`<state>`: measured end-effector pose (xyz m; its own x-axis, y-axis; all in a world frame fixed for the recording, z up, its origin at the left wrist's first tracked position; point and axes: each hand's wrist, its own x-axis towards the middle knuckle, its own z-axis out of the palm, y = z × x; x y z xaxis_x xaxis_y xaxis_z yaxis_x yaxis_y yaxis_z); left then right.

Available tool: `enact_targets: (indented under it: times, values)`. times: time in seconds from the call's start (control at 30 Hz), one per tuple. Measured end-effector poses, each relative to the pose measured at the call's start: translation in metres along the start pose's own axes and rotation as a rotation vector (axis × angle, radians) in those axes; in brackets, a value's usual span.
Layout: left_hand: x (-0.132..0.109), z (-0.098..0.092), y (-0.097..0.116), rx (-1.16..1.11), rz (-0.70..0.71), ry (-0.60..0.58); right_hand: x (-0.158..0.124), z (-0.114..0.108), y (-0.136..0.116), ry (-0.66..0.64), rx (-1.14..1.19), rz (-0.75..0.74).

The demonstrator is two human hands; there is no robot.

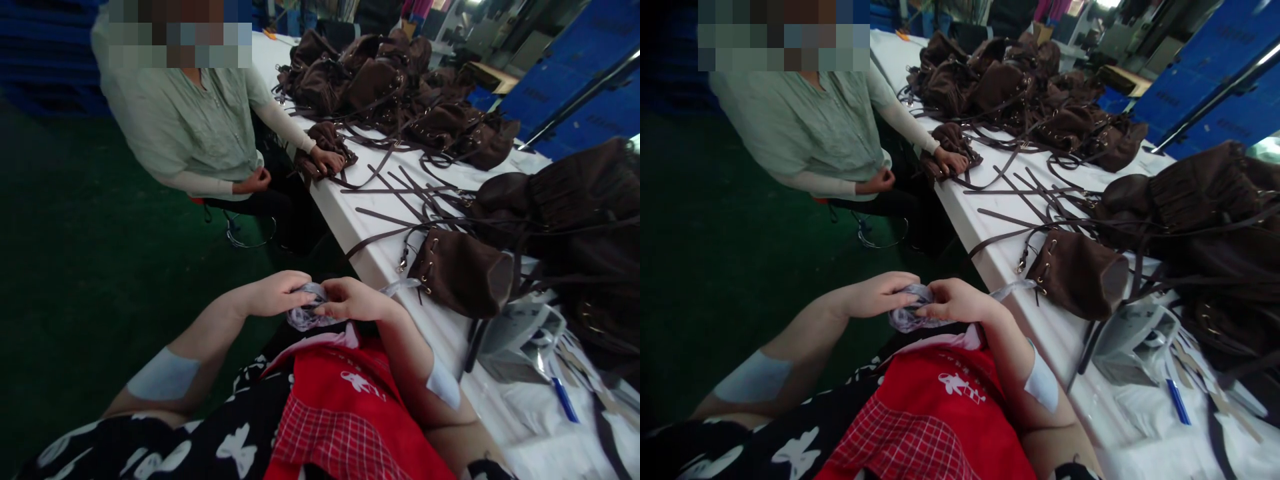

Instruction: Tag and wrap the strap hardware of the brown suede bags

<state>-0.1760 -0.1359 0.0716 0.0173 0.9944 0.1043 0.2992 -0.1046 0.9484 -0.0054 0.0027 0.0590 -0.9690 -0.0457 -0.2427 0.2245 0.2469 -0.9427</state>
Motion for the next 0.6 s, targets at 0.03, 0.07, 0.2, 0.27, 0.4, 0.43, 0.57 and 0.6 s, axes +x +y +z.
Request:
enact_targets:
  times: [0.03,0.07,0.2,0.27,0.4,0.43,0.57,0.6]
  values:
    - [0.002,0.000,-0.001,-0.024,-0.035,-0.029,-0.001,-0.001,0.000,-0.016,0.060,0.000]
    - [0.004,0.000,-0.002,-0.050,-0.082,-0.042,-0.001,-0.001,0.000,-0.017,0.115,0.001]
    - [0.008,0.010,-0.012,-0.159,-0.216,0.317,0.006,0.003,0.001,0.203,0.264,-0.032]
    - [0.009,0.020,-0.017,-0.195,-0.201,0.562,0.013,0.009,0.004,0.334,0.324,-0.062]
    - [0.010,0.043,-0.028,-0.199,-0.160,0.757,0.025,0.024,0.013,0.490,0.470,-0.084]
    - [0.010,0.047,-0.030,-0.190,-0.154,0.768,0.026,0.026,0.015,0.506,0.489,-0.088]
    - [0.009,0.050,-0.034,-0.205,-0.088,0.679,0.020,0.025,0.021,0.525,0.482,-0.117]
    - [0.009,0.048,-0.033,-0.220,-0.069,0.630,0.016,0.022,0.022,0.536,0.462,-0.124]
